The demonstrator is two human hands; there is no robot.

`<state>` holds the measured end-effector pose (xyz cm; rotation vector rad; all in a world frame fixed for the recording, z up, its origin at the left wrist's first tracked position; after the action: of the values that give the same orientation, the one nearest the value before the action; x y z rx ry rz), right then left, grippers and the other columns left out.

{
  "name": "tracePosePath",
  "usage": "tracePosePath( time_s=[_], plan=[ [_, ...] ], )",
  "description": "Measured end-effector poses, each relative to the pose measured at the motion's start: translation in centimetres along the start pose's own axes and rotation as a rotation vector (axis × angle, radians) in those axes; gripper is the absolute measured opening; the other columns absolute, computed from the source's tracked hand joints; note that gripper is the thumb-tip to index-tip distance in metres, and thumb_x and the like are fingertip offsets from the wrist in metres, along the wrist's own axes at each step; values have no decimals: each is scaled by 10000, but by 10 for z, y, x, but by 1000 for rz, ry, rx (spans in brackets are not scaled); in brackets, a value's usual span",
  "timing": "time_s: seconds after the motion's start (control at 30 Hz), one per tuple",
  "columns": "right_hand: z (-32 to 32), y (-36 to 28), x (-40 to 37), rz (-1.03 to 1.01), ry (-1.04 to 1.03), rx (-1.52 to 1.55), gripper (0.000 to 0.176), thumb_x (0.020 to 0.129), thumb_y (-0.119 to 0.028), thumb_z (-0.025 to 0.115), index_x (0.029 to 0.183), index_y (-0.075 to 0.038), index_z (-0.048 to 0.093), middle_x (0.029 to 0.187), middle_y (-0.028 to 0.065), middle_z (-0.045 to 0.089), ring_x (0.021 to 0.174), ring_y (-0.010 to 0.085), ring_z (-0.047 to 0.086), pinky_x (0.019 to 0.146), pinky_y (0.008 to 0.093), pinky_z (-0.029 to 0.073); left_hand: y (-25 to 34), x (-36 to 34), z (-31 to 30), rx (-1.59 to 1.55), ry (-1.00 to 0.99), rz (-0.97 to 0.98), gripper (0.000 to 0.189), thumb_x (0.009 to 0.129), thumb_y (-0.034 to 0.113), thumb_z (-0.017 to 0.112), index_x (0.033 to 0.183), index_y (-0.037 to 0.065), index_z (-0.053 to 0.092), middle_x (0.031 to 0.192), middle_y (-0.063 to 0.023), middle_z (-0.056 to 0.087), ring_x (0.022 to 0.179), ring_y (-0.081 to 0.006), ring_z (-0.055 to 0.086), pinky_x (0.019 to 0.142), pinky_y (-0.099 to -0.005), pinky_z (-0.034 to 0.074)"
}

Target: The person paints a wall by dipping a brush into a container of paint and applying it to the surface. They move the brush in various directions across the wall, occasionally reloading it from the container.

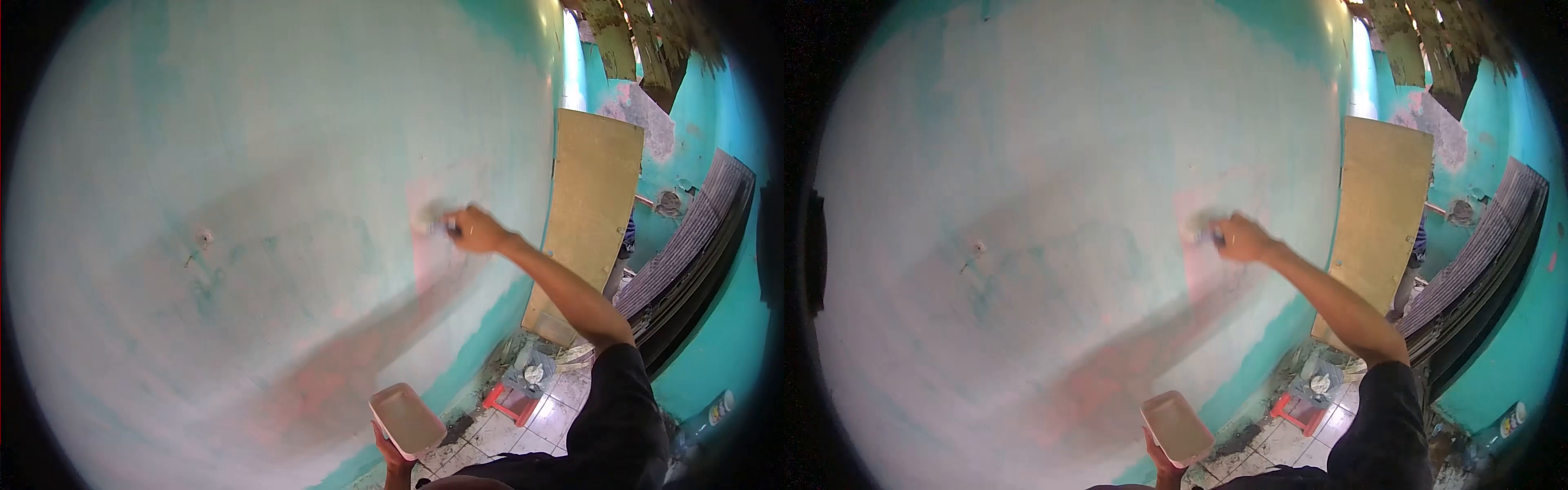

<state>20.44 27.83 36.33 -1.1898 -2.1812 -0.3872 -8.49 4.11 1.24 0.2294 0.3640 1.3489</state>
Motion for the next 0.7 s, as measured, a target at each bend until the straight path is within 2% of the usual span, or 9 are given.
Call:
tracePosePath(
  time_s=[0.07,0.13,0.3,0.4,0.47,0.5,0.57,0.67,0.7],
  plan=[
    [19,-8,-29,102,-417,64,252,819,-171,671,1045,-83,738,755,179,680,714,306,660,752,433,524,-6,3,13,-94,-75,-94,712,996,654,292,1427,109,449,1299,-123,581,1147,-335,592,964,-519,497],
    [27,11,-21,-5,-493,150,239,812,-176,691,1016,-64,748,762,185,682,715,292,658,719,401,525,-10,4,19,-124,-76,-106,717,993,657,300,1421,102,453,1293,-124,584,1143,-333,594,963,-518,498],
    [-122,-1,109,-127,-243,-33,270,799,-269,731,1017,-114,773,710,155,678,630,233,628,640,378,508,-17,8,21,-113,-49,-64,720,988,662,316,1401,92,470,1283,-122,588,1141,-326,594,962,-510,497],
    [-224,-9,180,-294,121,-236,282,807,-283,732,1003,-85,773,702,142,664,635,228,595,638,371,490,-18,12,17,-108,-28,-7,714,986,664,321,1403,104,472,1293,-119,585,1139,-321,594,968,-507,493],
    [-287,-23,213,-57,149,-143,281,825,-281,716,1026,-92,774,677,124,657,586,225,578,601,361,488,-17,13,20,-144,-17,-6,697,985,667,319,1406,134,476,1293,-105,587,1131,-320,595,962,-515,489],
    [-314,-28,223,119,215,-67,296,776,-309,706,1013,-142,769,978,156,708,887,308,662,828,409,529,-14,11,23,-143,-18,4,697,985,667,319,1406,134,476,1293,-105,587,1131,-320,595,962,-515,489],
    [-360,-22,251,80,495,-179,280,859,-253,702,1067,-68,737,896,182,736,776,289,697,752,381,554,-7,14,31,-244,78,64,681,982,670,322,1409,162,478,1287,-88,590,1128,-322,593,958,-528,485],
    [-384,11,288,85,644,-2,316,855,-257,705,1102,-61,728,902,182,735,782,276,697,756,388,555,2,9,48,-172,0,59,674,983,670,322,1412,174,476,1298,-80,584,1146,-323,584,965,-528,479],
    [-383,19,298,87,517,-18,345,849,-239,701,1124,-30,714,894,186,731,794,265,699,770,392,554,1,12,42,-196,-8,22,685,984,667,324,1422,160,467,1313,-87,576,1162,-321,576,978,-524,472]
  ],
)
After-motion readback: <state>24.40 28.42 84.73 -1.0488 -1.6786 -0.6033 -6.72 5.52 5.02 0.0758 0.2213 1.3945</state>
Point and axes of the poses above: each hand's wrist, its own x-axis towards the middle knuckle, its own z-axis out of the palm, y = z × x, the point moved 4 cm from there along x, towards the middle knuckle
